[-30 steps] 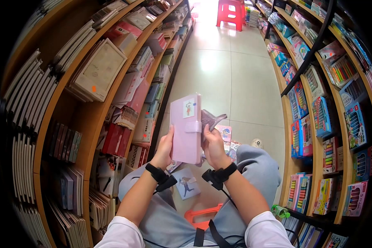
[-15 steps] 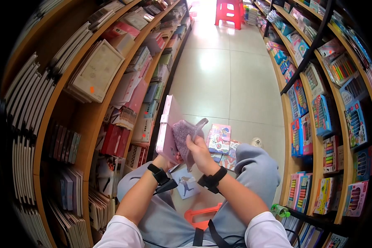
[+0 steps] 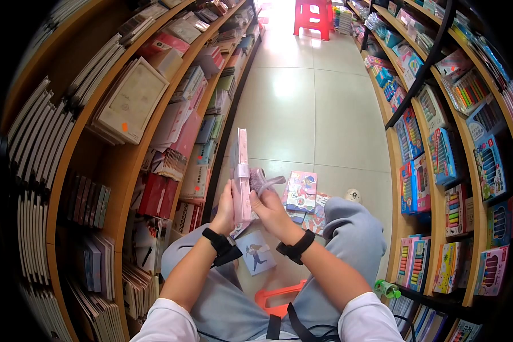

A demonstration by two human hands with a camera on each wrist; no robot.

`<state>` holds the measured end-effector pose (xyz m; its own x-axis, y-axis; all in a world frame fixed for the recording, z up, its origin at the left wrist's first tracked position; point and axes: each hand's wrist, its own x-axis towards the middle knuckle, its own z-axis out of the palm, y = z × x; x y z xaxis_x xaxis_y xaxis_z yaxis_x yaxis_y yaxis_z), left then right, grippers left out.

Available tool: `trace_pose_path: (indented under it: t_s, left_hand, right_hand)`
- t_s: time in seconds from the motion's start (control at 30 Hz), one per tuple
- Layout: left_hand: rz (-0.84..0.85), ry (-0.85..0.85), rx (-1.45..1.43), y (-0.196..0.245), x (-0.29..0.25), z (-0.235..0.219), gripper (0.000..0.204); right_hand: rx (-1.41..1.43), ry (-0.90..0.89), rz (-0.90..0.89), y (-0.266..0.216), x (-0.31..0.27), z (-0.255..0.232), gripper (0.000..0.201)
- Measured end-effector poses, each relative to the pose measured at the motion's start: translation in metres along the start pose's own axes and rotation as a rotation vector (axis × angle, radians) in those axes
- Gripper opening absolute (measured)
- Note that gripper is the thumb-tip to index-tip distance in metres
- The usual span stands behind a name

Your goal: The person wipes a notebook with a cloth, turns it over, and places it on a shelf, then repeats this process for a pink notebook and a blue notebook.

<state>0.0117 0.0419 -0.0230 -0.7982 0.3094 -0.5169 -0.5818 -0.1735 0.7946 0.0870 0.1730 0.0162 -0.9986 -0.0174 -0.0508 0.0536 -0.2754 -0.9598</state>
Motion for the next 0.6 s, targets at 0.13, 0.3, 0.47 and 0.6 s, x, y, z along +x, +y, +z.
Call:
trace_pose_path:
  t_s: [0.13,0.3,0.47,0.6]
  left_hand:
    - [0.031,0.075,0.067,0.002,-0.004,0.003,0.058]
    - [0.084,0.099,0.109,0.000,-0.001,0.000,0.058]
    - [0.153,0.090,0.075,0.000,-0.002,0.002,0.056]
    - [0.151,0.133,0.128,0.004,0.000,0.000,0.055]
  right_hand:
    - [-0.035,-0.035,-0.002,0.004,0.001,-0.004,0.053]
    - [-0.005,-0.014,-0.111,0.010,0.003,0.001,0.058]
    - [0.017,0.025,-0.043,0.005,-0.001,0.000,0.047]
    - [-0.002,0.097,-0.077,0.015,-0.001,0.001,0.037]
